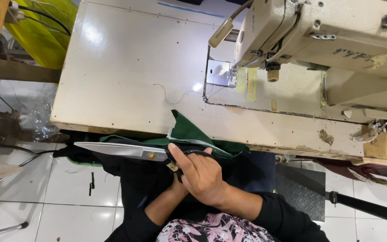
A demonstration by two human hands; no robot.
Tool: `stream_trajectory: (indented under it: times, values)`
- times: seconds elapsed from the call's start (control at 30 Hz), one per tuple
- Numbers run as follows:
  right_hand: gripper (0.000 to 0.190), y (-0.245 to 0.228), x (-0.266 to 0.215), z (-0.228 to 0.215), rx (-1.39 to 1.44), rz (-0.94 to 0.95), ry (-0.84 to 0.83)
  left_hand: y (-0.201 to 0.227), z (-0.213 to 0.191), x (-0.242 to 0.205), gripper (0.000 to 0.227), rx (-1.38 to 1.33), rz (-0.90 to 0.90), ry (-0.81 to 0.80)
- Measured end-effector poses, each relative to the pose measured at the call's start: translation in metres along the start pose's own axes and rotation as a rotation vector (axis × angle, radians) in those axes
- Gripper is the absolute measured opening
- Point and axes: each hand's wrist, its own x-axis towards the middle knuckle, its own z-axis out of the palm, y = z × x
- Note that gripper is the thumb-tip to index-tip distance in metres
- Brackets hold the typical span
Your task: The person uses scissors to trim excess fabric from a black and green garment. They repeatedly cut along the seam edges and remove small pieces of fabric, working at a sewing machine table.
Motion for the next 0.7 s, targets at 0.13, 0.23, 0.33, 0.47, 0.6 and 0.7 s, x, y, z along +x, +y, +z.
stream_trajectory:
  times: [0.13, 0.23, 0.33, 0.47, 0.6, 0.7]
  values:
    - [0.076, 0.004, -0.004, -0.02, 0.18, 0.084, -0.06, -0.019, 0.032, -0.037, 0.043, 0.241, 0.261, -0.056]
    - [0.077, 0.013, -0.014, -0.053, 0.362, 0.154, -0.133, -0.057, 0.065, -0.03, 0.014, -0.45, 0.002, -0.526]
    - [0.089, 0.04, -0.049, -0.107, 0.625, 0.45, -0.262, -0.087, 0.084, -0.015, 0.044, -1.5, -0.445, -1.155]
    - [0.099, 0.067, -0.1, -0.148, 0.65, 0.715, -0.636, -0.096, 0.086, 0.008, 0.029, -1.615, -0.403, -1.154]
    - [0.087, 0.074, -0.123, -0.159, 0.642, 0.929, -0.755, -0.101, 0.089, 0.015, 0.026, -1.671, -0.314, -1.161]
    - [0.088, 0.083, -0.126, -0.157, 0.697, 0.874, -0.706, -0.104, 0.095, 0.009, 0.021, -1.676, -0.309, -1.187]
